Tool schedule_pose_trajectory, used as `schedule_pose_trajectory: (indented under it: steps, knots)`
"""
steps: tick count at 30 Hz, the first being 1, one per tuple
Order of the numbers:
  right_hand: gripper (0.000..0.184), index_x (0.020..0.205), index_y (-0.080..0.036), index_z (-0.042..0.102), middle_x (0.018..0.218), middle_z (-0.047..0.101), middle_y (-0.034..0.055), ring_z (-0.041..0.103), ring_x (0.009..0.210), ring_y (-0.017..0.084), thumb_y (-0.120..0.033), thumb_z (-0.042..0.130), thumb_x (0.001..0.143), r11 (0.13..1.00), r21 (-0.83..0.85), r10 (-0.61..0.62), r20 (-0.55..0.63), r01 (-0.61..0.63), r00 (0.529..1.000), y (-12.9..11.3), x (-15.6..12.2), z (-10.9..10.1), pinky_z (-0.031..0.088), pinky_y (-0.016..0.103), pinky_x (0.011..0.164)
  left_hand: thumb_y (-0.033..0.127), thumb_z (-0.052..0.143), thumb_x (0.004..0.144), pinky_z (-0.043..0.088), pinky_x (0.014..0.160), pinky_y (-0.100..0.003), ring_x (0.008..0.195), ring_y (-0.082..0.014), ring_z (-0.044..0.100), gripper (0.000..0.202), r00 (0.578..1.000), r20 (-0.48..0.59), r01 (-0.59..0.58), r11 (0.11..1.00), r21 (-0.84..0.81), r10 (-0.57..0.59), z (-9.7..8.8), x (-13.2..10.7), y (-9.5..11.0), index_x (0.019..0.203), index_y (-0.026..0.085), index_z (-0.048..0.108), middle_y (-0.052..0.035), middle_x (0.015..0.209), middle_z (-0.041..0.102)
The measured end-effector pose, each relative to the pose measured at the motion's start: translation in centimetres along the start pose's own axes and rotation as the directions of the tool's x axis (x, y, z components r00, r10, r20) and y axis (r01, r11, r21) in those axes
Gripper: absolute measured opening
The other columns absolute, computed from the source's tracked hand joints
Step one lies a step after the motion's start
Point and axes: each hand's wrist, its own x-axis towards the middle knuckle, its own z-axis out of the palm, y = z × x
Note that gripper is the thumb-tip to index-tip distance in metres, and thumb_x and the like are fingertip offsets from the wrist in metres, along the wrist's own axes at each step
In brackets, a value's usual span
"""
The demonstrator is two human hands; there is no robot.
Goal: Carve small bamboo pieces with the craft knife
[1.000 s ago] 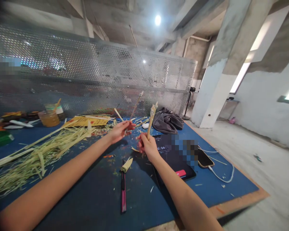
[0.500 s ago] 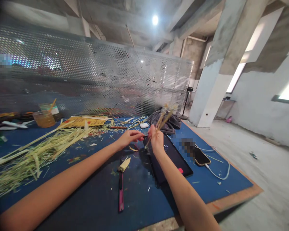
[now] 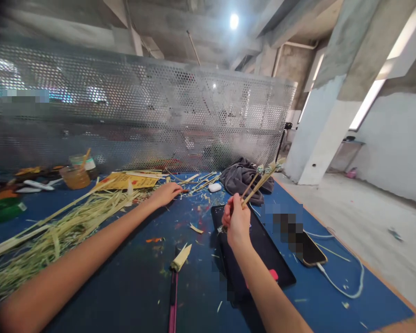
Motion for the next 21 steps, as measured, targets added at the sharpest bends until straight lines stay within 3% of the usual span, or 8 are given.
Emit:
schedule_pose_trajectory:
  steps: [6, 10, 13, 17, 21]
  knots:
    - [0.043, 0.064, -0.021, 0.046, 0.038, 0.04, -0.0106, 0.022, 0.029, 0.002, -0.056, 0.069, 0.067, 0.999, -0.042, 0.023, -0.026, -0.024, 0.999, 0.0, 0.9, -0.6, 0.016, 0.016, 0.03, 0.036, 0.057, 0.091, 0.052, 0.086, -0.041, 0.101, -0.0208, 0.06, 0.031, 0.983, 0.147, 0.096, 0.993, 0.076, -0.106, 1.5, 4.9, 3.7, 0.115, 0.016, 0.058, -0.0085, 0.116, 0.06]
    - [0.042, 0.064, -0.02, 0.046, 0.039, 0.04, -0.0105, 0.023, 0.029, 0.002, -0.055, 0.069, 0.067, 0.998, -0.059, 0.017, -0.046, -0.02, 0.999, -0.2, 1.6, -0.9, 0.017, 0.016, 0.03, 0.034, 0.057, 0.091, 0.053, 0.086, -0.041, 0.101, -0.0208, 0.06, 0.031, 0.963, 0.199, 0.161, 0.979, 0.124, -0.184, 1.4, 6.3, 4.5, 0.116, 0.017, 0.057, -0.0086, 0.117, 0.059]
    - [0.042, 0.064, -0.021, 0.045, 0.039, 0.04, -0.0108, 0.022, 0.029, 0.002, -0.056, 0.069, 0.066, 0.998, -0.064, 0.027, -0.06, -0.03, 0.998, -0.3, 1.8, -1.1, 0.016, 0.016, 0.03, 0.034, 0.058, 0.09, 0.053, 0.086, -0.041, 0.103, -0.0213, 0.06, 0.032, 0.951, 0.188, 0.215, 0.963, 0.162, -0.244, -0.8, 6.6, 4.0, 0.117, 0.017, 0.057, -0.0086, 0.118, 0.059]
    - [0.041, 0.065, -0.021, 0.045, 0.038, 0.039, -0.0109, 0.022, 0.028, 0.002, -0.054, 0.068, 0.066, 0.994, -0.076, 0.069, -0.056, -0.073, 0.996, 0.0, 1.5, -1.0, 0.016, 0.016, 0.03, 0.036, 0.057, 0.091, 0.053, 0.086, -0.04, 0.103, -0.0216, 0.06, 0.031, 0.938, 0.158, 0.282, 0.944, 0.169, -0.309, -5.1, 6.1, 2.7, 0.116, 0.017, 0.058, -0.0082, 0.117, 0.059]
    - [0.042, 0.065, -0.021, 0.045, 0.038, 0.04, -0.0109, 0.022, 0.028, 0.002, -0.054, 0.07, 0.065, 0.987, -0.098, 0.126, -0.03, -0.128, 0.992, 0.6, 1.0, -0.8, 0.016, 0.016, 0.029, 0.037, 0.057, 0.09, 0.055, 0.08, -0.038, 0.094, -0.02, 0.062, 0.031, 0.903, 0.241, 0.331, 0.933, 0.139, -0.356, -8.5, 4.5, 1.2, 0.112, 0.014, 0.059, -0.007, 0.109, 0.062]
